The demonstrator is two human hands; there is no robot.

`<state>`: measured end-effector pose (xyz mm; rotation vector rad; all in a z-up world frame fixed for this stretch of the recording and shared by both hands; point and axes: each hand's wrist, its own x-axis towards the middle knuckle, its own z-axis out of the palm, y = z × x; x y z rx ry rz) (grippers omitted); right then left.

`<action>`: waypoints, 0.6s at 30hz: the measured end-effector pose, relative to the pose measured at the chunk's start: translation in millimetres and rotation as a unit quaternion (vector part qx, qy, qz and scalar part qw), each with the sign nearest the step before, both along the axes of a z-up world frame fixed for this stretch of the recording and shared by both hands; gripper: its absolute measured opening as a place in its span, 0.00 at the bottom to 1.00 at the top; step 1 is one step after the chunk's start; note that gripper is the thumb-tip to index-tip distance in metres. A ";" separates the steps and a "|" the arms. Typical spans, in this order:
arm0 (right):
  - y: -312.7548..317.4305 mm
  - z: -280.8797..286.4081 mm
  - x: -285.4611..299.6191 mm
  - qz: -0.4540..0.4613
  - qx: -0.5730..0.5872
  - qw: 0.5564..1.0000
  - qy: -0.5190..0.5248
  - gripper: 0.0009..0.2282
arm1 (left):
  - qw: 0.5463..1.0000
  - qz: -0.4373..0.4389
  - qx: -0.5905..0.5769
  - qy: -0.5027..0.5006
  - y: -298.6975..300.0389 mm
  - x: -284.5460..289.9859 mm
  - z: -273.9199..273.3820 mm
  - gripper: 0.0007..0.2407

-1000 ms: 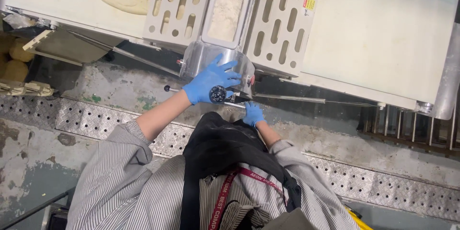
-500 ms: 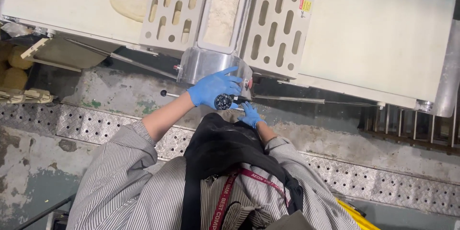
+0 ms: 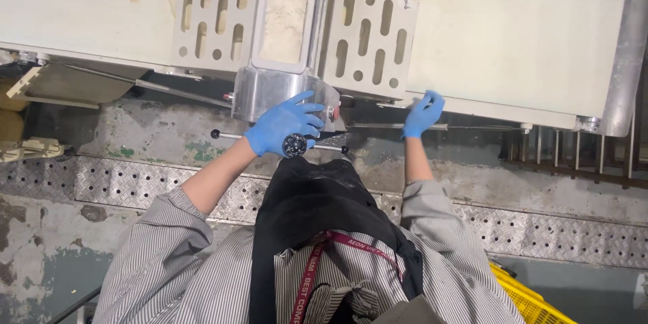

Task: Operating a commercial dough sheeter to flatten and fold a piece of dough in a bakery kitchen.

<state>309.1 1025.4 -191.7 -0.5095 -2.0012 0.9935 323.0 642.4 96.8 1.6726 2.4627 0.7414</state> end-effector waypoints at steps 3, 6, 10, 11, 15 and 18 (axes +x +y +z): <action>58.1 1.8 -58.9 0.046 -0.115 0.992 -0.014 0.08 | 1.000 0.004 -0.002 -0.002 3.5 -2.7 2.0 0.05; 89.2 -10.5 -103.5 0.089 -0.082 0.991 -0.059 0.08 | 1.000 0.005 0.020 0.001 5.8 -2.7 0.3 0.05; 93.4 -5.7 -149.0 0.229 -0.050 0.968 -0.092 0.11 | 1.000 0.012 -0.020 -0.006 9.8 -4.5 -1.2 0.05; 90.3 -3.1 -158.0 0.224 -0.032 0.968 -0.110 0.11 | 1.000 0.008 -0.026 -0.014 9.6 -6.1 -3.0 0.06; 101.7 -3.1 -176.4 0.153 0.056 0.968 -0.193 0.15 | 0.997 0.025 -0.060 -0.030 5.8 -12.0 -19.7 0.08; 110.0 -13.3 -180.1 0.080 -0.120 0.966 -0.215 0.08 | 0.999 -0.013 -0.027 -0.014 0.1 -17.3 -24.2 0.11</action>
